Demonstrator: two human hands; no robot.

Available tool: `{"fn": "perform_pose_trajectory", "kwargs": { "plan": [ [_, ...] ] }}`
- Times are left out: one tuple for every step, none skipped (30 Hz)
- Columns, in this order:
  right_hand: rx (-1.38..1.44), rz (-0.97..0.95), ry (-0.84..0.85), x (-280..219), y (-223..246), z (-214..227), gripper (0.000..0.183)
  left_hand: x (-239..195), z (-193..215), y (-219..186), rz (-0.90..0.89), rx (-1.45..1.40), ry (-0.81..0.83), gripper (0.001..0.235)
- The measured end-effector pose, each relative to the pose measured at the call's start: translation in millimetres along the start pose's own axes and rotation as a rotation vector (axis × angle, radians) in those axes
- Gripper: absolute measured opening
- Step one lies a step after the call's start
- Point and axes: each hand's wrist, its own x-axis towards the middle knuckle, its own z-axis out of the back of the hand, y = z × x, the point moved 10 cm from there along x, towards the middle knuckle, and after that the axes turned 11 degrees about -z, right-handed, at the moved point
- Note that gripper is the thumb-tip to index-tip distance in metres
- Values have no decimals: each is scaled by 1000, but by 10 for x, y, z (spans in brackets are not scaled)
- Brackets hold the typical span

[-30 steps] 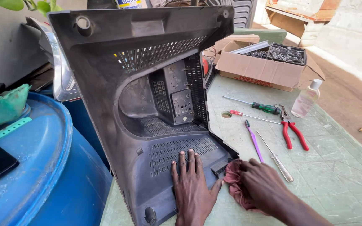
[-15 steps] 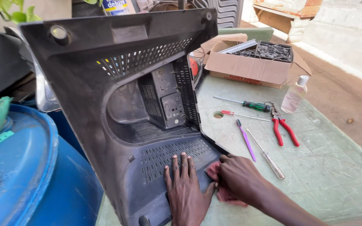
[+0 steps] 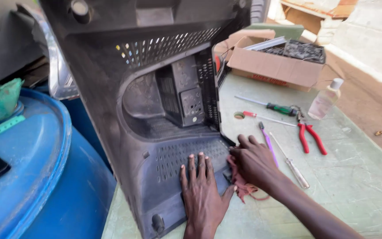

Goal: Cleaning the back casing of a television using a cleaning solution, a cloth, and a toothbrush.

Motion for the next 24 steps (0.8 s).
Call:
{"fn": "perform_pose_trajectory", "kwargs": {
  "plan": [
    [-6, -8, 23, -96, -43, 0, 31, -17, 28, 1, -23, 7, -56, 104],
    [-19, -28, 45, -206, -141, 22, 37, -13, 43, -41, -58, 8, -111, 103],
    [-23, -30, 57, -262, -308, -11, 37, -24, 32, -55, -54, -1, -103, 103],
    [31, 67, -78, -287, -371, 132, 43, 3, 6, -37, -34, 7, -49, 104],
    [85, 162, -215, -341, -448, 285, 49, 25, -15, -25, -15, 15, 5, 106],
    [88, 166, -213, -289, -404, 413, 49, 17, -17, -9, -10, 17, 5, 106],
    [177, 109, -256, -232, -439, 606, 47, 12, -11, -16, -19, 22, -1, 106],
    [268, 42, -301, -196, -497, 793, 46, 11, -4, -34, -35, 31, -3, 106],
    [274, 38, -303, -108, -373, 816, 46, -3, 0, -30, -38, 37, 1, 106],
    [438, -48, -289, -15, -385, 858, 36, 6, 5, -52, -44, 33, -2, 106],
    [603, -134, -273, 74, -396, 887, 27, 13, 15, -74, -50, 29, -4, 105],
    [600, -137, -284, 123, -424, 734, 27, 23, 26, -96, -60, 31, -10, 105],
    [575, 26, -298, 156, -287, 622, 21, 26, 18, -85, -46, 33, 7, 105],
    [549, 193, -304, 171, -133, 485, 19, 11, 6, -56, -24, 35, 24, 105],
    [546, 194, -309, 122, -173, 426, 19, 25, 0, -70, -27, 35, 20, 105],
    [480, 187, -225, 122, -157, 259, 31, 24, 34, -63, -28, 21, -34, 105],
    [413, 179, -143, 118, -144, 79, 44, 19, 63, -47, -29, 7, -88, 105],
    [420, 195, -129, 73, -70, 83, 44, -12, 74, -8, -7, 10, -85, 105],
    [325, 117, -126, 60, -80, 55, 42, -34, 105, -13, -24, 18, -110, 106],
    [221, 17, -127, 3, -190, 57, 40, -17, 107, -88, -63, 16, -129, 106],
    [218, 9, -118, 26, -201, 44, 40, -32, 82, -99, -65, 9, -120, 106],
    [241, 2, -118, 104, -171, 51, 45, -28, 85, -55, -52, 26, -97, 105],
    [263, -5, -118, 177, -148, 69, 52, -24, 93, -23, -39, 44, -75, 104],
    [265, -14, -120, 240, -162, 27, 52, -26, 76, -29, -47, 45, -70, 104]
  ]
}}
